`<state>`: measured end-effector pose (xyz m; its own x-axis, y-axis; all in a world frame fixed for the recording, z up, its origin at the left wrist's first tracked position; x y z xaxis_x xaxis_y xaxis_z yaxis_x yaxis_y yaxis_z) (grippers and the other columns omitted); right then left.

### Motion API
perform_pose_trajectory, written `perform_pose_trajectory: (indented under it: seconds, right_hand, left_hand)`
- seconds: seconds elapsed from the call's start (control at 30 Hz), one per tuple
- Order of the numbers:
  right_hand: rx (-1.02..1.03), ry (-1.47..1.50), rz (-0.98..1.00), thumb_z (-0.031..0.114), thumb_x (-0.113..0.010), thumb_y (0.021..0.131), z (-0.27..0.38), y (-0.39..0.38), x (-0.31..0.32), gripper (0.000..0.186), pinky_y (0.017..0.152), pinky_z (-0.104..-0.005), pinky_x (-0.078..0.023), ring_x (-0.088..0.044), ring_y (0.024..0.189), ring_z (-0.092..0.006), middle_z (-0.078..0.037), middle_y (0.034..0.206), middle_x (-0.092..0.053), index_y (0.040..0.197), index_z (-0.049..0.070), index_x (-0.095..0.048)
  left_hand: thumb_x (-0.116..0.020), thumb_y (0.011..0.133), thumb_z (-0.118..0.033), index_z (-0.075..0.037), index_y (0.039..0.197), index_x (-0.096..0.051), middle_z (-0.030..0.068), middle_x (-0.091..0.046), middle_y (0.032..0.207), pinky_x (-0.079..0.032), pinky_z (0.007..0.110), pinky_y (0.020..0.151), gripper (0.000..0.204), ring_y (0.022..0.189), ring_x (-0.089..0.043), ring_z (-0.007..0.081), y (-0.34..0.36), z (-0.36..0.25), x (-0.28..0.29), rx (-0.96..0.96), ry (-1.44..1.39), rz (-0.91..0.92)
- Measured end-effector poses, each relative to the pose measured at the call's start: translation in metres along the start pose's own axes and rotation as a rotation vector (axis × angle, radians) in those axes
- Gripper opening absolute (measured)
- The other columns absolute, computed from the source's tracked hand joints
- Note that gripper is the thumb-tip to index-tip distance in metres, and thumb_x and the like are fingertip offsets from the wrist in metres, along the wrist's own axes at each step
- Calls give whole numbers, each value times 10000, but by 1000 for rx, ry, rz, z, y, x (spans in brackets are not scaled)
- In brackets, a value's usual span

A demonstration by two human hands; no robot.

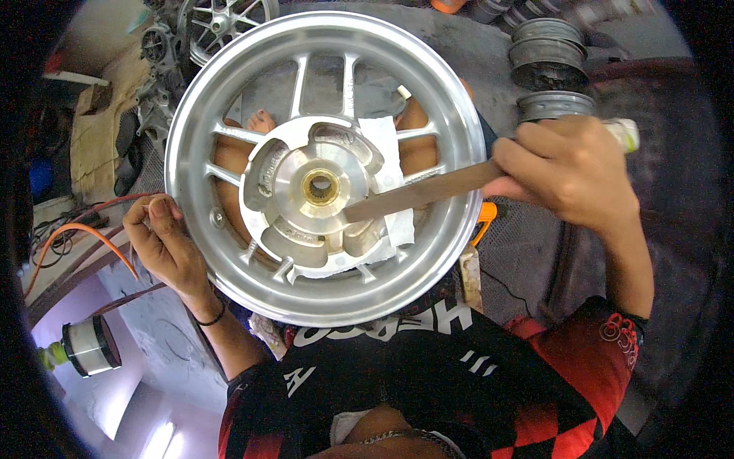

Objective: The person applies masking tape to the center hub of a silver alloy wheel to protect it. They then use a metal file to smooth the surface of the wheel spokes and rim, working methodically around the wheel.

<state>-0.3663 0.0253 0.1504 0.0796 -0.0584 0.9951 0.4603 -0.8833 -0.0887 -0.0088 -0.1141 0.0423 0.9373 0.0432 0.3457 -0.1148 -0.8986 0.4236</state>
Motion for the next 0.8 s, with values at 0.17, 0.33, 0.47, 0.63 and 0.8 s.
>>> perform_pose_trajectory:
  seconds: [0.17,0.33,0.47,0.63,0.8]
  right_hand:
    - [47,103,32,434,-743,792,16,20,-15,399,499,-397,-456,-568,531,-244,-45,656,-476,917,73,-629]
    - [-85,45,49,454,-716,832,6,1,-1,375,482,-400,-469,-614,551,-258,-40,650,-516,867,95,-613]
    - [-87,164,80,436,-716,845,34,12,-20,363,477,-395,-469,-607,537,-258,-42,651,-518,871,89,-615]
    - [-207,91,103,431,-702,863,28,-1,2,342,470,-395,-461,-609,531,-262,-50,656,-560,862,97,-630]
    - [-245,188,197,423,-690,883,46,-2,-13,344,489,-411,-471,-611,541,-271,-56,651,-556,851,92,-605]
  left_hand:
    - [-471,1081,-99,22,1121,-543,34,-537,881,-377,205,711,145,778,-442,78,1,0,-1,-1,37,64]
    - [-470,1074,-83,47,1172,-577,27,-529,883,-388,213,739,195,792,-448,91,-3,-5,0,-25,135,61]
    - [-481,1071,-102,55,1138,-596,31,-525,874,-389,225,742,206,800,-457,99,2,-11,-2,-129,212,29]
    - [-501,1071,-132,52,1074,-607,71,-589,921,-369,231,697,213,786,-486,95,-7,-6,7,-235,132,51]
    - [-533,1066,-144,56,1051,-638,87,-615,884,-366,232,625,227,637,-496,87,-2,-7,4,-154,144,135]
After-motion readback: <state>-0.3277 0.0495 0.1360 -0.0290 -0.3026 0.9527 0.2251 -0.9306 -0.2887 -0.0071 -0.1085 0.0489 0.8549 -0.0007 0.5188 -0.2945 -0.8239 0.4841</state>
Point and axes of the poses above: each hand's wrist, its own y-axis towards the middle knuckle, its own x-axis out of the back of the hand, z = x × y, the point moved 5 cm from there along y, towards the middle knuckle
